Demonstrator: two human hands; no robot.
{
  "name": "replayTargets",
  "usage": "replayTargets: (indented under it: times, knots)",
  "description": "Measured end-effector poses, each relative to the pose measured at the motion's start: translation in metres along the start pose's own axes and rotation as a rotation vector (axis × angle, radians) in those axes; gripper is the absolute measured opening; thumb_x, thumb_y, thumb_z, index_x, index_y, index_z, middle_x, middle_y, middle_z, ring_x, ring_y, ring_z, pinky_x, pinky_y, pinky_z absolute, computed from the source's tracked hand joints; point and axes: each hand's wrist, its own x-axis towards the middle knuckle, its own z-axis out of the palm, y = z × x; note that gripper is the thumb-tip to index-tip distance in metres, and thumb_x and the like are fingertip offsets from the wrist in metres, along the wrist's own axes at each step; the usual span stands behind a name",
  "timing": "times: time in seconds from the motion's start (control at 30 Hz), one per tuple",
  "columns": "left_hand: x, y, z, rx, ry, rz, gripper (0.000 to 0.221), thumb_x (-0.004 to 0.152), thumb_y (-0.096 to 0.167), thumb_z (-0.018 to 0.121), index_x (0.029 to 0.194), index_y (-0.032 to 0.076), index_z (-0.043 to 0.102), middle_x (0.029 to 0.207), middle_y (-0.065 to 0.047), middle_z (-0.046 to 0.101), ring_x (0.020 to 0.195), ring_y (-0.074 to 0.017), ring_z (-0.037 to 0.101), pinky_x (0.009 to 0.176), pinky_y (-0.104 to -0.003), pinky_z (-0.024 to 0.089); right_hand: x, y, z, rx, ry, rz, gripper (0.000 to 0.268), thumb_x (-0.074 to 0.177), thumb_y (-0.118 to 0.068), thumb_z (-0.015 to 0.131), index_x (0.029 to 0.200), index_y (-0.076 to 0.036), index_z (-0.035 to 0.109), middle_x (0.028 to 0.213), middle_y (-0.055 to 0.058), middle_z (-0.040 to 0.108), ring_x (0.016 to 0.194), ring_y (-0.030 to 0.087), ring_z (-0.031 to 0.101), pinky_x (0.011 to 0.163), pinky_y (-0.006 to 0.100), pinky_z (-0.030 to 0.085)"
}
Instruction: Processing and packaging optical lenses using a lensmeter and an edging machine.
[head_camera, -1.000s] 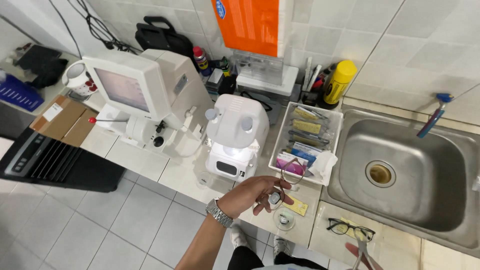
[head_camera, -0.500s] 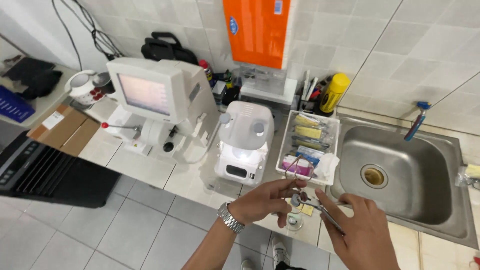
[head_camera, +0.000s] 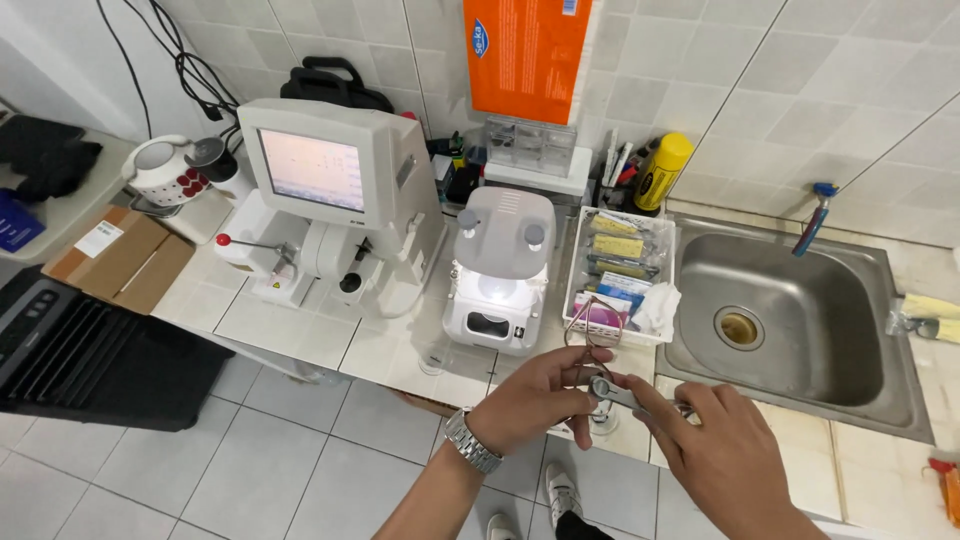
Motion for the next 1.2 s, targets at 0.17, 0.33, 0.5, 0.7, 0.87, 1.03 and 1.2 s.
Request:
replayTargets:
  times: [0.17,0.33,0.5,0.7,0.87,1.03,1.2]
  knots:
    - [-0.012,0.002,0.008,-0.079,0.057,-0.013,0.048,0.089,0.0,0.062,0.135,0.003,0.05,0.133,-0.011,0.068,0.059,-0.0225,0.067,0.068,-0.034,0.063,0.003,0.0,0.002,-0.037,0.068,-0.119,0.03,0.092,-0.041,0.073,0.116,-0.027,0.064,0.08,0.002,0.054,0.064,0.024,0.054,0.059,0.036,0.05]
    - [-0.026,0.017,0.019,-0.088,0.125,-0.055,0.052,0.081,-0.003,0.062,0.131,0.003,0.049,0.131,-0.013,0.068,0.066,-0.0247,0.071,0.073,-0.033,0.064,0.007,-0.004,-0.003,-0.071,0.116,-0.157,0.027,0.094,-0.045,0.072,0.104,-0.023,0.059,0.078,0.002,0.052,0.066,0.023,0.053,0.06,0.035,0.049]
    - [-0.032,0.011,0.016,-0.058,0.126,-0.025,0.043,0.087,-0.002,0.055,0.129,0.004,0.047,0.131,-0.014,0.067,0.093,-0.0266,0.075,0.074,-0.035,0.066,0.0,-0.01,0.007,-0.057,0.142,-0.141,0.019,0.093,-0.032,0.074,0.103,-0.022,0.061,0.076,0.002,0.051,0.061,0.023,0.051,0.055,0.036,0.047]
    - [-0.036,0.004,0.02,-0.05,0.103,0.018,0.041,0.088,-0.003,0.051,0.129,0.002,0.044,0.132,-0.016,0.067,0.09,-0.0244,0.075,0.094,-0.031,0.062,-0.014,-0.012,0.01,-0.025,0.117,-0.089,0.022,0.086,-0.018,0.073,0.105,-0.023,0.063,0.08,-0.001,0.055,0.065,0.022,0.054,0.054,0.035,0.047]
    - [-0.041,-0.001,0.024,0.07,0.057,0.048,0.046,0.091,0.004,0.053,0.137,0.004,0.047,0.133,-0.012,0.066,0.089,-0.0211,0.075,0.093,-0.032,0.061,-0.02,-0.011,0.012,0.246,-0.007,0.079,0.034,0.081,-0.012,0.073,0.112,-0.021,0.062,0.083,-0.001,0.064,0.07,0.023,0.061,0.049,0.038,0.049]
    - [-0.04,-0.003,0.014,0.191,0.144,-0.027,0.042,0.089,0.006,0.048,0.131,0.007,0.051,0.13,-0.006,0.068,0.086,-0.0161,0.074,0.088,-0.026,0.061,0.002,-0.008,-0.029,0.904,-0.191,0.638,0.015,0.095,-0.024,0.069,0.098,-0.01,0.075,0.074,0.003,0.067,0.064,0.016,0.058,0.062,0.029,0.046]
    - [-0.002,-0.057,-0.003,0.571,0.185,-0.114,0.04,0.088,0.02,0.048,0.126,0.011,0.059,0.112,0.005,0.072,0.082,-0.0093,0.07,0.066,-0.026,0.052,-0.05,-0.012,-0.006,1.532,-0.275,1.055,0.029,0.101,-0.016,0.065,0.083,0.006,0.061,0.06,0.019,0.053,0.051,0.028,0.048,0.044,0.041,0.04]
